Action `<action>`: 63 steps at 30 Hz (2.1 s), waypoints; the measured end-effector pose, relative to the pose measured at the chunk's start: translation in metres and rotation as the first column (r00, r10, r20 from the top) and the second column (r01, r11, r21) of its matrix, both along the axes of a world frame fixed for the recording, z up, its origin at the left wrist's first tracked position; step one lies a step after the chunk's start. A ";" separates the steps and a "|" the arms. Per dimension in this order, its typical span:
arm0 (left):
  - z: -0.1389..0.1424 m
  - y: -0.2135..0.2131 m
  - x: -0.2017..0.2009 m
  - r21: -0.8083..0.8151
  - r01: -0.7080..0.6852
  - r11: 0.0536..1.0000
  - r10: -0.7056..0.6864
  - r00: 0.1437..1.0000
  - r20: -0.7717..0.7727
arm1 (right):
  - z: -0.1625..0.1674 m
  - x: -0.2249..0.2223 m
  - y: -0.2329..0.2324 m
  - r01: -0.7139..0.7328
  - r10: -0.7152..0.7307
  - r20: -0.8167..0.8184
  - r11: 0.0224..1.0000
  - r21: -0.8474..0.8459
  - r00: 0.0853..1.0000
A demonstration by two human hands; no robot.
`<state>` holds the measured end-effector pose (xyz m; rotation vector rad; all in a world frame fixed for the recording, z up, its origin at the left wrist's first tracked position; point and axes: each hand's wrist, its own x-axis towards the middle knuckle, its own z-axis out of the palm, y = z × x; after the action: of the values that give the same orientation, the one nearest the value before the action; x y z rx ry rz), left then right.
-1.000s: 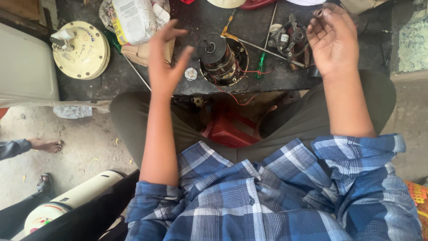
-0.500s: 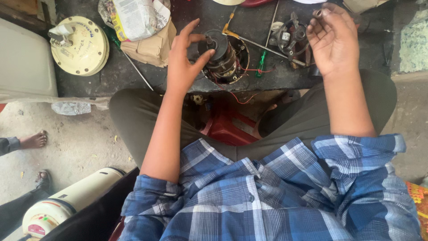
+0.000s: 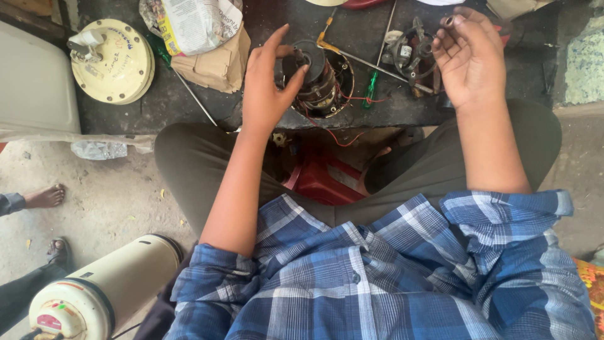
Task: The person uses a hammer and a metal rod to tap and adjust a small electric motor held in their hands. They then use a screwdriver to tighten screws on the motor housing and rotate the shaft to check movement.
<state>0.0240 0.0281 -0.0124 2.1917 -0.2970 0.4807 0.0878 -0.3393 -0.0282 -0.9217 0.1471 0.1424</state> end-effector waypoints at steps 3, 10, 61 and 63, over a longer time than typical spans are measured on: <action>0.000 0.002 0.002 0.002 -0.022 1.000 0.022 1.000 -0.015 | 0.000 0.001 0.001 -0.010 0.010 0.012 1.000 -0.001 1.000; 0.004 0.003 0.003 -0.028 0.027 0.999 -0.027 1.000 0.001 | -0.001 0.003 0.001 0.004 -0.004 -0.006 1.000 -0.013 1.000; -0.001 -0.007 0.002 -0.310 -0.110 0.944 0.100 0.994 -0.048 | 0.004 0.002 0.012 -0.024 0.025 0.005 0.998 -0.056 1.000; -0.001 -0.009 0.002 -0.344 -0.132 0.930 0.125 0.991 -0.040 | 0.004 0.002 0.012 -0.028 0.029 0.012 0.998 -0.048 1.000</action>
<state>0.0264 0.0195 -0.0135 1.8749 -0.0513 0.5414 0.0897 -0.3268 -0.0246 -0.9729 0.1264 0.1599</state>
